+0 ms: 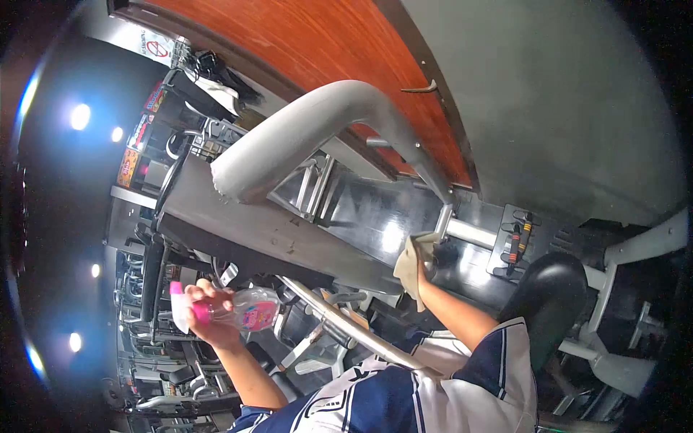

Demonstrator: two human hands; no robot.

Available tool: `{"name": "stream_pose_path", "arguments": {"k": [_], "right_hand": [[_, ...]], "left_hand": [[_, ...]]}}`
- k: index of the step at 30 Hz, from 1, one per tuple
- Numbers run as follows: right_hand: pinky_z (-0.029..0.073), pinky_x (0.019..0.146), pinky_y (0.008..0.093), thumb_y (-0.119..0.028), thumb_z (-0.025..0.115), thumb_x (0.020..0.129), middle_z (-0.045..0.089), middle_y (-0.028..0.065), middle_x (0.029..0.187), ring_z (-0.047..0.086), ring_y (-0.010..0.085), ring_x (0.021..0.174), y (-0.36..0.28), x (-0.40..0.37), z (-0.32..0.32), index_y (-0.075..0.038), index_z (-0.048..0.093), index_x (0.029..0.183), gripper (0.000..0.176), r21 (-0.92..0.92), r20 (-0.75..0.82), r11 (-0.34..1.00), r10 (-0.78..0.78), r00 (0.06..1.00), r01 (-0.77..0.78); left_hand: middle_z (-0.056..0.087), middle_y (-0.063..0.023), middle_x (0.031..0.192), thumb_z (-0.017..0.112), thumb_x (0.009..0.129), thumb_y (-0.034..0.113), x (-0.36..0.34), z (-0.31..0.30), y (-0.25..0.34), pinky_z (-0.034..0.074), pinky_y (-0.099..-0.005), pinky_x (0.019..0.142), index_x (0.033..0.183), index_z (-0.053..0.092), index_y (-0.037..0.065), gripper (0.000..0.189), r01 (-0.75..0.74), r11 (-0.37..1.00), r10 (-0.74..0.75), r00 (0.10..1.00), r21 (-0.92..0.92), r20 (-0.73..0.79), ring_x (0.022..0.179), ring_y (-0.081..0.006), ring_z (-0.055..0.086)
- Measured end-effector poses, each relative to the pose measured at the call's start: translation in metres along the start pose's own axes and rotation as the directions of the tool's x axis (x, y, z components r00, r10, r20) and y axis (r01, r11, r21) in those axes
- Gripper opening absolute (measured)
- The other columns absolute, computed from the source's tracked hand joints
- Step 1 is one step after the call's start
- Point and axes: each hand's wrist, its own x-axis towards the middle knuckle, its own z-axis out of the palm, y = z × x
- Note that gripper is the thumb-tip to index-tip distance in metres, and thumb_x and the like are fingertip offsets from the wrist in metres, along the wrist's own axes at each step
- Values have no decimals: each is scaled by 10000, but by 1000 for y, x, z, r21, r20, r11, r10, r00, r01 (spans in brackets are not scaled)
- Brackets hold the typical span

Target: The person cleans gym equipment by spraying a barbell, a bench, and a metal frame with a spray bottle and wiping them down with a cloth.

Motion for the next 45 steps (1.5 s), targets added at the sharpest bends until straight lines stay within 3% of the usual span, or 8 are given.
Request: {"name": "stream_pose_path", "arguments": {"k": [10, 12, 20, 25, 30, 33, 34, 45], "right_hand": [[390, 1013, 400, 62, 503, 784, 519, 239, 1186, 538, 360, 1037, -222, -30, 134, 80, 334, 1450, 687, -293, 200, 598, -725, 659, 746], [401, 1007, 387, 65, 497, 804, 521, 235, 1222, 537, 357, 1048, -277, -88, 179, 74, 341, 1452, 667, -496, 325, -91, -942, 87, 863], [309, 1134, 364, -116, 404, 972, 419, 290, 1430, 432, 352, 1332, -336, -17, 253, 57, 401, 1414, 475, -523, 253, 279, -852, 459, 806], [237, 1135, 579, -264, 529, 915, 506, 39, 1367, 418, 186, 1352, -264, -53, 355, -126, 512, 1390, 495, -685, 615, -711, -683, -394, 162], [456, 1002, 413, -348, 531, 873, 589, 48, 1316, 561, 216, 1180, -263, -18, 305, -151, 507, 1408, 570, -229, 720, -674, -603, -344, 702], [384, 1011, 455, -209, 497, 888, 559, 228, 1153, 503, 345, 1135, -277, 39, 269, 21, 523, 1229, 413, -793, 525, -319, -790, 316, 519], [380, 978, 487, -180, 477, 883, 541, 233, 1099, 493, 379, 1095, -292, 36, 266, 64, 515, 1218, 416, -655, 541, -497, -834, -106, 569], [518, 826, 395, -266, 632, 766, 555, 52, 1311, 615, 309, 949, -260, -119, 352, -228, 565, 1335, 574, -55, 684, -433, -673, -282, 900]], "left_hand": [[592, -118, 972, 604, 926, 454, -50, 40, -140, 543, -481, 876, 1030, 569, 79, 391, 79, 963, -127, 976, -256, -175, 792, -253, 669], [591, -136, 995, 608, 932, 443, -60, 41, -155, 540, -472, 884, 1023, 552, 27, 430, 101, 994, -105, 991, -43, -87, 818, -250, 665], [634, -186, 1014, 582, 928, 266, -43, 34, -142, 549, -359, 785, 985, 582, -72, 343, 83, 855, -207, 959, 513, 191, 863, -258, 666], [595, -183, 999, 649, 868, 383, -75, 29, -166, 549, -418, 831, 978, 573, -5, 410, 24, 987, 8, 981, 160, -196, 836, -288, 660], [547, -176, 1012, 675, 857, 376, -80, 27, -169, 514, -439, 928, 1049, 522, 3, 446, 61, 998, -55, 959, 11, -277, 866, -278, 636], [558, -195, 1021, 663, 874, 339, -76, 30, -168, 555, -402, 837, 1025, 534, -39, 427, 64, 998, -55, 964, 28, -261, 882, -275, 643], [564, -199, 1020, 657, 880, 334, -76, 29, -166, 557, -398, 828, 1022, 540, -45, 422, 73, 997, -62, 967, 34, -248, 876, -273, 646], [545, -138, 1117, 611, 900, 373, -88, 27, -178, 436, -471, 1008, 1160, 514, 63, 416, 94, 994, -104, 954, -50, -279, 973, -269, 610]]}}
